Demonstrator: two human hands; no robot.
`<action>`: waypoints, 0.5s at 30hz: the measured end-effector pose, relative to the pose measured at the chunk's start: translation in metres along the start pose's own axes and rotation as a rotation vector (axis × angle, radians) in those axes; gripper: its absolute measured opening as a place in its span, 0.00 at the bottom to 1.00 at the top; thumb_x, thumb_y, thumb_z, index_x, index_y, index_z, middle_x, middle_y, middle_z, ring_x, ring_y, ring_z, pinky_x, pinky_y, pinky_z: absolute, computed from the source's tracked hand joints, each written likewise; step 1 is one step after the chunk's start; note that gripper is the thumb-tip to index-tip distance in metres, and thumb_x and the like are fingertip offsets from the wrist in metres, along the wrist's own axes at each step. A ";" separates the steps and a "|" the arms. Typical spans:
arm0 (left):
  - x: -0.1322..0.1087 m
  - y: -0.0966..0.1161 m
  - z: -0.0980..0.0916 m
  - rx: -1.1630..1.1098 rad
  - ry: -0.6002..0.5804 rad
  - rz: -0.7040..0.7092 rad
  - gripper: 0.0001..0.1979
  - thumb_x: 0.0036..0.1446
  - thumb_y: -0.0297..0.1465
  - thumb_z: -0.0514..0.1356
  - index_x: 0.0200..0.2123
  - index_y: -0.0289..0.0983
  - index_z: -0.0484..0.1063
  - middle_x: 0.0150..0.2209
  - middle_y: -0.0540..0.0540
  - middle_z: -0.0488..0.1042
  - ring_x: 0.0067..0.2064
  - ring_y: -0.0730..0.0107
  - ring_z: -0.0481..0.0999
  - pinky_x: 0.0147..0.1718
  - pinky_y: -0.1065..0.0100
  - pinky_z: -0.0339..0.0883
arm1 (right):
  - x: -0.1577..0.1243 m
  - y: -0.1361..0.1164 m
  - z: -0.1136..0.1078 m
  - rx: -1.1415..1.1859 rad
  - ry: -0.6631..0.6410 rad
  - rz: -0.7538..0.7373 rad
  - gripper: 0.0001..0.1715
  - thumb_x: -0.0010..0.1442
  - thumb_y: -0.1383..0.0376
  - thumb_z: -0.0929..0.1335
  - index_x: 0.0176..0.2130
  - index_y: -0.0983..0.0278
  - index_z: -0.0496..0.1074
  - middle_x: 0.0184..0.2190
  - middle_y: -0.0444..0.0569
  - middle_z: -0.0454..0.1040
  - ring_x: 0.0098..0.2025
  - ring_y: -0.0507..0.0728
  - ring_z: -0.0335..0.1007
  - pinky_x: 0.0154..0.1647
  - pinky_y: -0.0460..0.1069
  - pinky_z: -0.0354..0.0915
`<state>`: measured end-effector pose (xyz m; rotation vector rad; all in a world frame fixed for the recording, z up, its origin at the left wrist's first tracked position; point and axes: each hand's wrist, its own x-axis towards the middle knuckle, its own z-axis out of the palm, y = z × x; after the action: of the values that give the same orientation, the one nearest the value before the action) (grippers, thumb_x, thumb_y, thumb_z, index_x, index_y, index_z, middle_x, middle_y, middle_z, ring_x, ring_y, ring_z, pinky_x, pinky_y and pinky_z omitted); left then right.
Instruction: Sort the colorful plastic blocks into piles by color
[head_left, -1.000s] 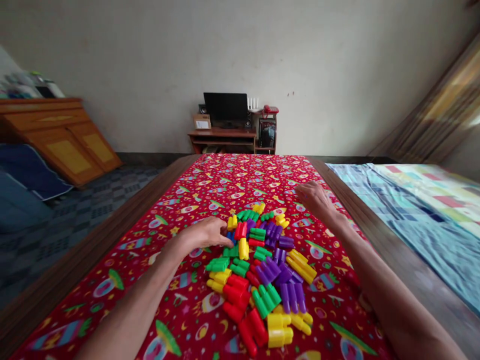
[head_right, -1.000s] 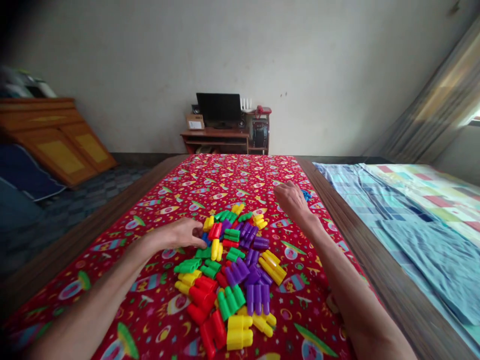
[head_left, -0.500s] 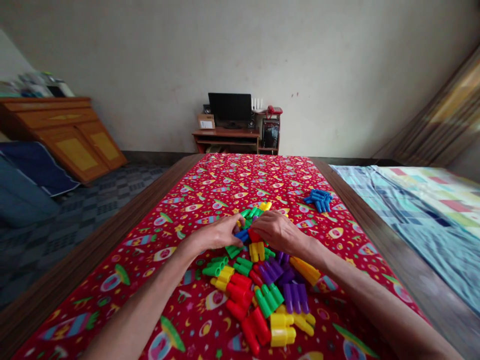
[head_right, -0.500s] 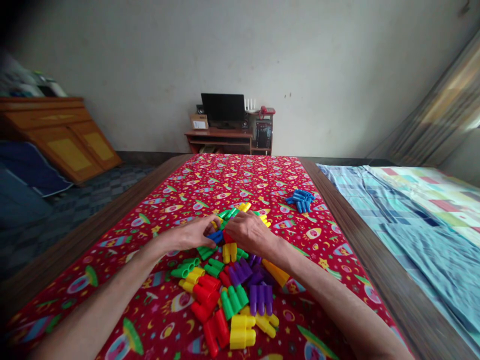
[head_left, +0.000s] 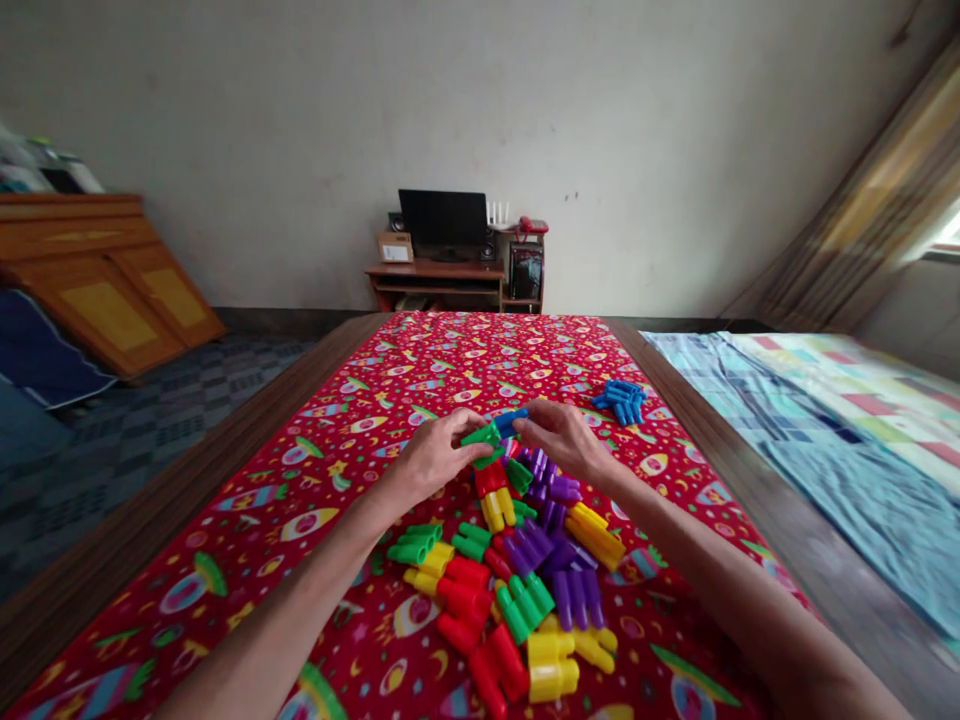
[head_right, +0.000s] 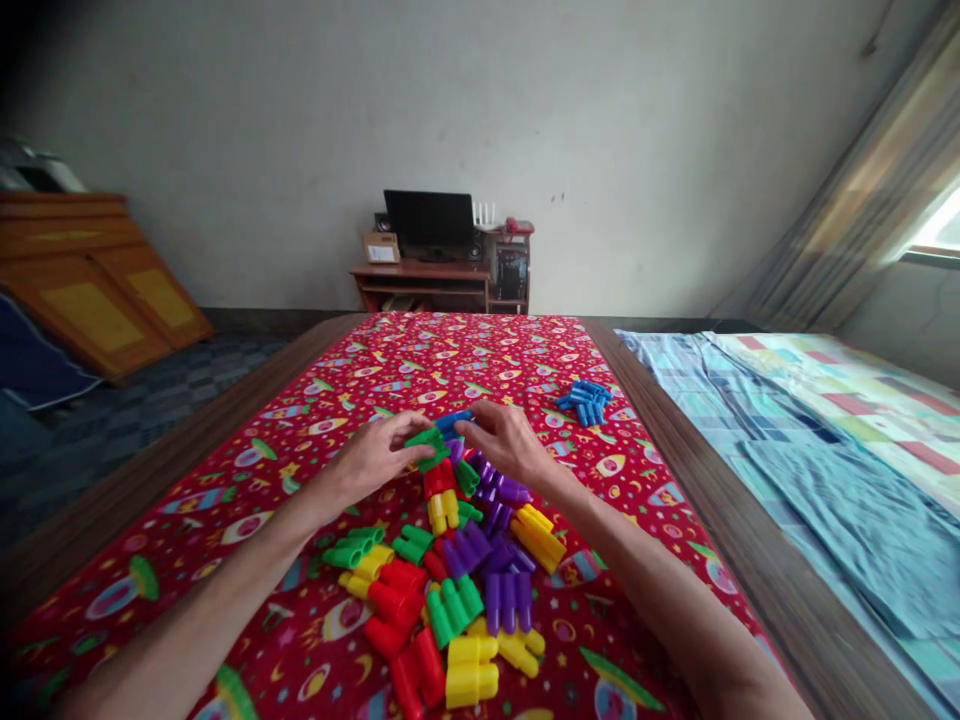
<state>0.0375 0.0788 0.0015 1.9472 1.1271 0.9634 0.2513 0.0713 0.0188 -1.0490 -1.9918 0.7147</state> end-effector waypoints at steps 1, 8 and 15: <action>0.001 -0.005 0.000 0.019 -0.017 -0.004 0.14 0.47 0.38 0.64 0.37 0.39 0.70 0.37 0.46 0.78 0.40 0.59 0.79 0.40 0.61 0.73 | 0.003 0.004 -0.005 0.006 0.020 0.011 0.21 0.62 0.52 0.64 0.28 0.65 0.69 0.21 0.43 0.70 0.23 0.49 0.61 0.24 0.44 0.54; -0.001 -0.001 -0.009 0.350 -0.036 0.049 0.13 0.51 0.36 0.60 0.40 0.38 0.73 0.36 0.47 0.79 0.34 0.63 0.78 0.37 0.65 0.72 | 0.013 0.056 -0.081 -0.301 0.277 0.193 0.17 0.60 0.56 0.62 0.31 0.65 0.73 0.24 0.47 0.73 0.25 0.52 0.65 0.26 0.45 0.56; -0.002 -0.003 -0.019 0.585 -0.078 0.193 0.12 0.53 0.28 0.52 0.36 0.38 0.74 0.37 0.45 0.79 0.40 0.64 0.78 0.44 0.66 0.70 | -0.019 0.124 -0.168 -0.654 0.216 0.569 0.16 0.56 0.61 0.62 0.25 0.66 0.74 0.20 0.49 0.72 0.24 0.53 0.65 0.25 0.47 0.54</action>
<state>0.0195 0.0822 0.0080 2.5740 1.2927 0.6885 0.4497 0.1380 0.0123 -2.0340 -1.7704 0.1870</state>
